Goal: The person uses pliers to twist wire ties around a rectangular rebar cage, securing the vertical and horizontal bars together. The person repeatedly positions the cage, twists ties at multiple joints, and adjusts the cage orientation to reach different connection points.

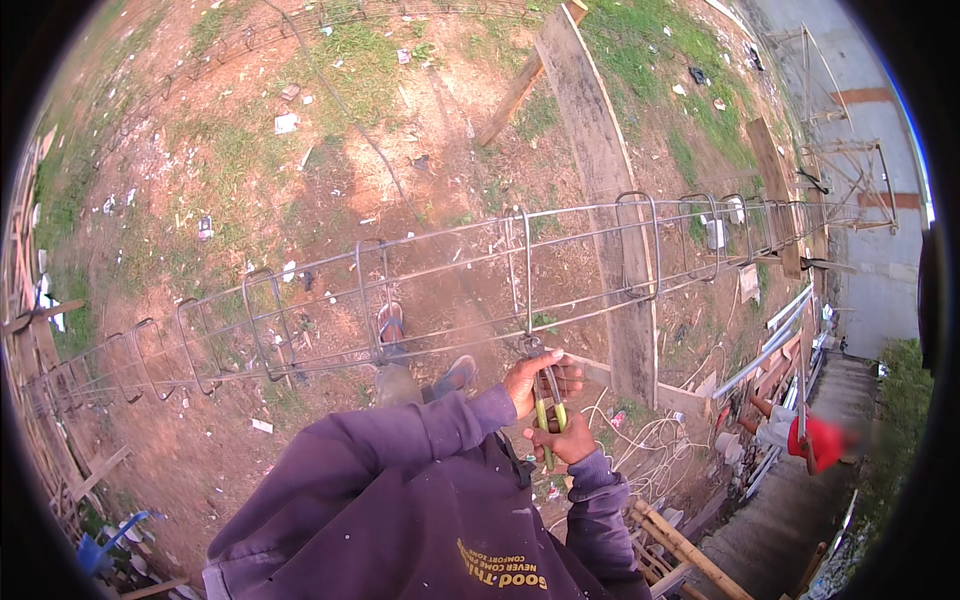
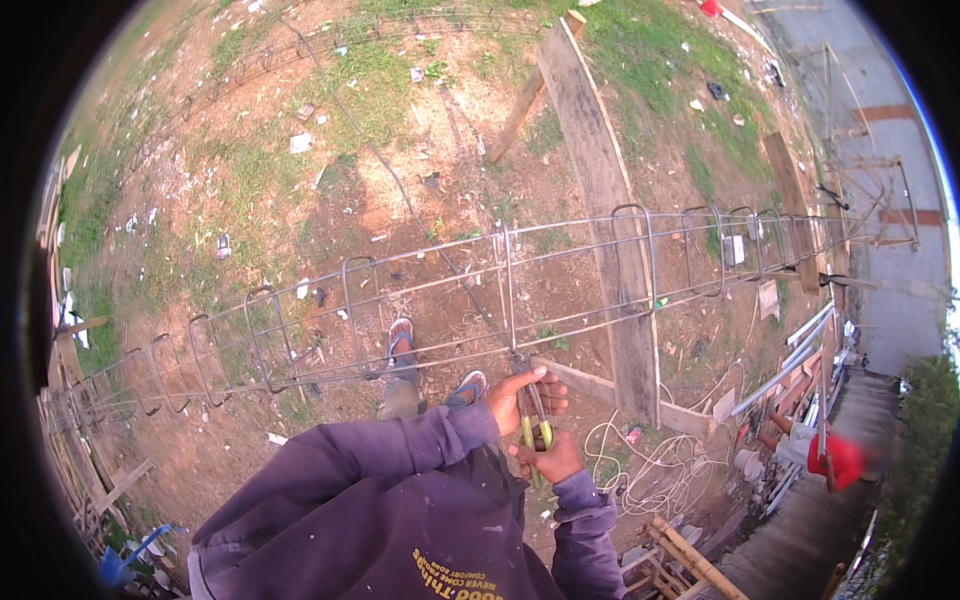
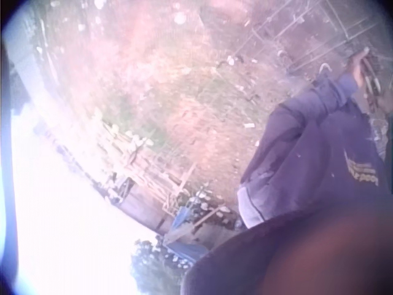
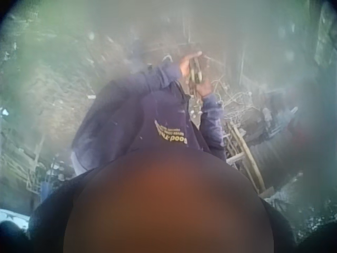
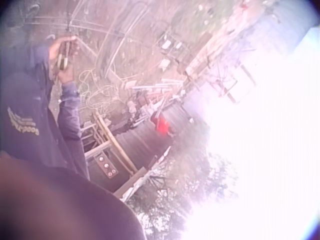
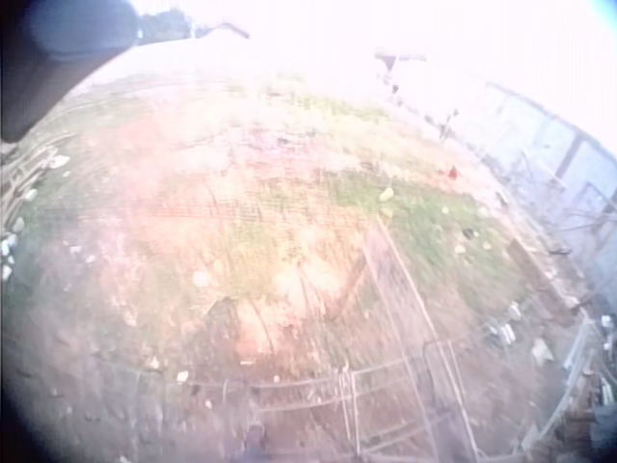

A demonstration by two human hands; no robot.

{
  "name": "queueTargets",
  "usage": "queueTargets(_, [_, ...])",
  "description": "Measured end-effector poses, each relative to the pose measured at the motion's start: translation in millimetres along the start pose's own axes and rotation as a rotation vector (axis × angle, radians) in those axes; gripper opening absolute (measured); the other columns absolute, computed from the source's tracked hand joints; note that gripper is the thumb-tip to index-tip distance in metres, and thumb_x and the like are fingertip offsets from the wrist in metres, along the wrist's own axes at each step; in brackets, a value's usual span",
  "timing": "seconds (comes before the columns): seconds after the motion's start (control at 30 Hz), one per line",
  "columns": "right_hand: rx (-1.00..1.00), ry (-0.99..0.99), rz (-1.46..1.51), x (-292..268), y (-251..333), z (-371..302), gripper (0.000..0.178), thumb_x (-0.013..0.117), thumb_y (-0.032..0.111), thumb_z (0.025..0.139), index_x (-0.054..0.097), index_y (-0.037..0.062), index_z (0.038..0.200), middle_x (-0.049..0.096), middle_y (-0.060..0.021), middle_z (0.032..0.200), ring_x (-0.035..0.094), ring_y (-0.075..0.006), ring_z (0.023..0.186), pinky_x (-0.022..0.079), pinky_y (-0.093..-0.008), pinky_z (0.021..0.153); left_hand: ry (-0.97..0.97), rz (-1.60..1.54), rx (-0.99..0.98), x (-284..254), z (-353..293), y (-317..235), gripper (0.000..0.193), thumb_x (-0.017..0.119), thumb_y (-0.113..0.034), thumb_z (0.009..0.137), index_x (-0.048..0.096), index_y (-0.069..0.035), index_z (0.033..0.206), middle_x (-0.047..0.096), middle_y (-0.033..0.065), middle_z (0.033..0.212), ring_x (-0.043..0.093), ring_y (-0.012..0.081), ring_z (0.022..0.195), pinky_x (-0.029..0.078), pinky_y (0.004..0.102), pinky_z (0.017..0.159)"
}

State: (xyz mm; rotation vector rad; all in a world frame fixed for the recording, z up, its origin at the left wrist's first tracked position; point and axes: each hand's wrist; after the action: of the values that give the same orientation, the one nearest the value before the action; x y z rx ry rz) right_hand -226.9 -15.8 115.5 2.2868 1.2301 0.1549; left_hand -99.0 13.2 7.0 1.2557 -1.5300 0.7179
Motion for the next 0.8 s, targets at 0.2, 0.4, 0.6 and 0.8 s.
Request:
queueTargets(0.2, [-0.094,-0.021,-0.049,0.9,-12.4,-7.2,0.027,0.075,0.013,0.079,0.06,-0.0037,0.092,0.066,-0.0116,0.076,0.065,-0.0219,0.064,0.05,-0.0332,0.055,-0.102,-0.067,0.04,-1.2,12.7,16.7,0.024,0.058,-0.03,0.089,0.053,-0.007,0.083,0.041,0.0004,0.057,0.047,0.0173,0.053,0.047,0.0414,0.064])
queueTargets(0.4, [-0.302,-0.913,-1.003,10.4,-58.3,-4.8,0.048,0.069,0.021,0.072,0.054,0.0054,0.115,0.058,-0.0141,0.101,0.058,-0.0356,0.094,0.046,-0.0453,0.078,-0.36,-0.037,0.294,19.8,37.7,32.2,0.027,0.057,-0.033,0.09,0.047,-0.01,0.08,0.042,0.0025,0.057,0.046,0.0198,0.053,0.047,0.0417,0.068])
queueTargets(0.6, [-0.129,-0.293,-0.597,-24.1,-77.8,17.1,0.031,0.07,0.03,0.079,0.057,0.0087,0.098,0.057,-0.0079,0.076,0.06,-0.0298,0.069,0.046,-0.0429,0.062,-0.18,0.073,0.2,13.5,11.6,16.9,0.034,0.056,-0.041,0.093,0.054,-0.007,0.093,0.059,0.0089,0.073,0.061,0.0291,0.066,0.05,0.0476,0.079])
queueTargets(0.8, [0.17,0.361,0.267,-7.2,-69.2,6.1,0.035,0.066,0.036,0.087,0.058,0.0067,0.104,0.059,-0.0059,0.07,0.063,-0.0253,0.067,0.049,-0.0383,0.061,0.256,-0.062,0.114,-6.1,13.3,12.5,0.041,0.05,-0.039,0.097,0.044,-0.015,0.065,0.032,-0.0043,0.048,0.035,0.0118,0.043,0.038,0.0317,0.051])
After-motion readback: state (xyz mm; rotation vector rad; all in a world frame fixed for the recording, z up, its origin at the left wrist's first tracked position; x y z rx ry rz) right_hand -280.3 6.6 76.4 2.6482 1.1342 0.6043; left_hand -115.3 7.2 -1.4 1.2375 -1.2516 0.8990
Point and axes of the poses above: each hand's wrist, its own z-axis towards the middle knuckle, its own x-axis out of the palm, y = z × x
